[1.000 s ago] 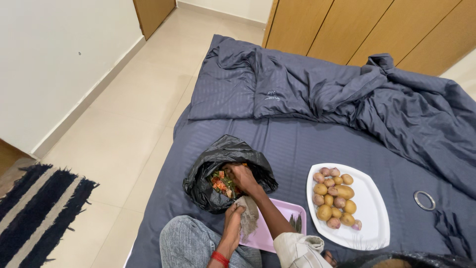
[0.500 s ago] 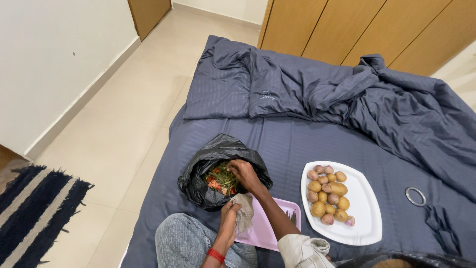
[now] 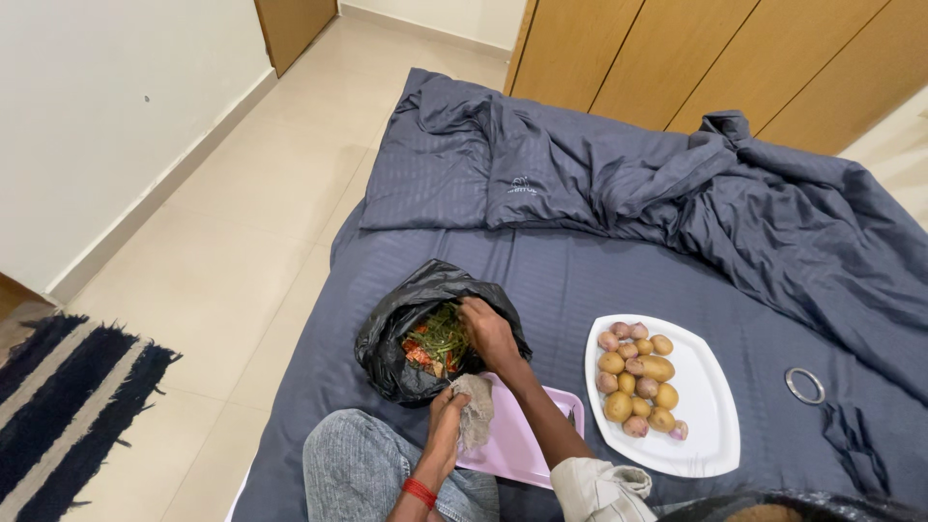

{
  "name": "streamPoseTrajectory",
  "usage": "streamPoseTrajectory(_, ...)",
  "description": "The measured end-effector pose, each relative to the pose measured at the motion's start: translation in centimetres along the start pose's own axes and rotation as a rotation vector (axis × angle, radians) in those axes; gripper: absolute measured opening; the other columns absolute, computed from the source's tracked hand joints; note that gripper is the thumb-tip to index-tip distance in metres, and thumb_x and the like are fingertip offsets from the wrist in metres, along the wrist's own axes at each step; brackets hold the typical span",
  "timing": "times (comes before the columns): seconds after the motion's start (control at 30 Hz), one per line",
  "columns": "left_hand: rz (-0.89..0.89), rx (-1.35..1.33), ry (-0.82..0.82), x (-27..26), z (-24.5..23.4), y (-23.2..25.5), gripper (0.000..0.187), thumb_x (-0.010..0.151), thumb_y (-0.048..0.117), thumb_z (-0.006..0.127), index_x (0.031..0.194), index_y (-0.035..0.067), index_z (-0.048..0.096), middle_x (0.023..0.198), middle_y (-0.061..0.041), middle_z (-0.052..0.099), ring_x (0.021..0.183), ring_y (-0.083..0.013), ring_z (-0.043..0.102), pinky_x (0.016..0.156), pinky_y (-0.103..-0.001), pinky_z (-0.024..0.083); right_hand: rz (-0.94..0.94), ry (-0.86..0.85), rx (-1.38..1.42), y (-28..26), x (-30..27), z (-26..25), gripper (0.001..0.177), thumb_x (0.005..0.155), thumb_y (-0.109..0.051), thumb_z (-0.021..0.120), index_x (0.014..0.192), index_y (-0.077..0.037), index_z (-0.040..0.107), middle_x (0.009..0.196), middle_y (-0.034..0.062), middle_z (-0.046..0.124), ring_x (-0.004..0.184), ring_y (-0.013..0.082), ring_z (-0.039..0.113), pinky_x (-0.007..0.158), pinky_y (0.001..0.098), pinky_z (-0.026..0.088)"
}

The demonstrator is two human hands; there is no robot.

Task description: The person sits cross-legged on a bed and peels the skin off long green vegetables using a knife. The peeled skins are placed into a black plastic bag, while the peeled vegetables are placed into a pink tray. A white plate with potatoes is visible nearby.

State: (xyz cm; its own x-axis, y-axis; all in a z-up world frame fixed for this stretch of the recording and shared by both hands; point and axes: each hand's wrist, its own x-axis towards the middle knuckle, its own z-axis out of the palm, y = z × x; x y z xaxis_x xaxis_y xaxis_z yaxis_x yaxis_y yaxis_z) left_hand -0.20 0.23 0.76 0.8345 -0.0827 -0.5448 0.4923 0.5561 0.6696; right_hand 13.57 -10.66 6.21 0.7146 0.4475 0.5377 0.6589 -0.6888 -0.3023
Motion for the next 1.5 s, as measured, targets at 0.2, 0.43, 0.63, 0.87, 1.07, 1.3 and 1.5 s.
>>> streamPoseTrajectory(0.2,0.033,-0.003,-0.03,0.3,-0.3,-0.3,0.025,0.091,0.011,0.053,0.109,0.0,0.067,0.096,-0.007,0.07,0.085,-0.0167,0.067,0.079,-0.033,0.055,-0.125,-0.385,-0.021,-0.3,-3.2,0.8,0.029,0.087,0.002,0.061,0.109,-0.01,0.075,0.126,0.0039,0.065,0.119,0.0199,0.056,0.095,0.0345,0.042)
streamPoseTrajectory(0.43,0.054,0.007,-0.053,-0.1,-0.2,-0.2,0.025,0.09,0.01,0.054,0.107,-0.001,0.068,0.093,-0.007,0.071,0.081,-0.0149,0.066,0.075,-0.031,0.055,-0.037,-0.554,-0.083,0.5,-3.2,0.1,0.026,0.088,-0.005,0.062,0.109,-0.009,0.075,0.111,0.0075,0.061,0.105,0.0245,0.054,0.087,0.0391,0.041)
streamPoseTrajectory(0.63,0.005,-0.029,-0.034,-0.7,0.2,0.5,0.025,0.092,0.011,0.053,0.108,-0.001,0.068,0.094,-0.008,0.072,0.081,-0.0165,0.069,0.075,-0.033,0.057,-0.096,-0.543,-0.069,0.3,-3.5,0.2,0.018,0.094,-0.019,0.067,0.109,-0.009,0.073,0.107,0.0061,0.061,0.104,0.0236,0.054,0.087,0.0404,0.04)
streamPoseTrajectory(0.87,-0.014,-0.02,0.001,-0.3,-0.1,0.4,0.023,0.093,0.009,0.052,0.108,-0.001,0.067,0.094,-0.009,0.072,0.082,-0.0178,0.07,0.076,-0.034,0.058,-0.146,-0.618,-0.015,-0.3,-3.3,0.7,0.031,0.09,-0.023,0.069,0.12,-0.014,0.073,0.108,0.0061,0.059,0.105,0.0231,0.053,0.088,0.0405,0.039)
streamPoseTrajectory(1.07,0.019,-0.021,0.001,0.0,-0.4,-0.1,0.024,0.092,0.009,0.053,0.108,-0.001,0.069,0.094,-0.009,0.073,0.082,-0.0174,0.07,0.076,-0.033,0.057,-0.386,-0.614,-0.155,-0.6,-3.3,0.7,0.037,0.09,-0.011,0.062,0.125,-0.021,0.069,0.12,0.0043,0.056,0.11,0.0216,0.053,0.092,0.0403,0.041)
streamPoseTrajectory(1.3,0.004,-0.037,0.008,0.0,-0.5,-0.2,0.022,0.092,0.009,0.054,0.105,-0.001,0.068,0.093,-0.009,0.072,0.079,-0.0175,0.069,0.074,-0.034,0.057,-0.398,-0.69,-0.143,-0.6,-3.3,0.9,0.014,0.094,-0.019,0.063,0.107,-0.013,0.063,0.116,0.0061,0.055,0.112,0.0231,0.052,0.093,0.042,0.041)
streamPoseTrajectory(1.5,-0.006,-0.026,0.021,-0.6,-0.1,0.5,0.019,0.093,0.01,0.056,0.104,-0.001,0.067,0.095,-0.009,0.071,0.082,-0.0175,0.069,0.075,-0.033,0.056,-0.226,-0.415,0.046,-0.4,-3.2,0.2,0.017,0.096,-0.013,0.066,0.112,-0.007,0.064,0.106,0.0082,0.061,0.1,0.0257,0.056,0.089,0.0387,0.045)
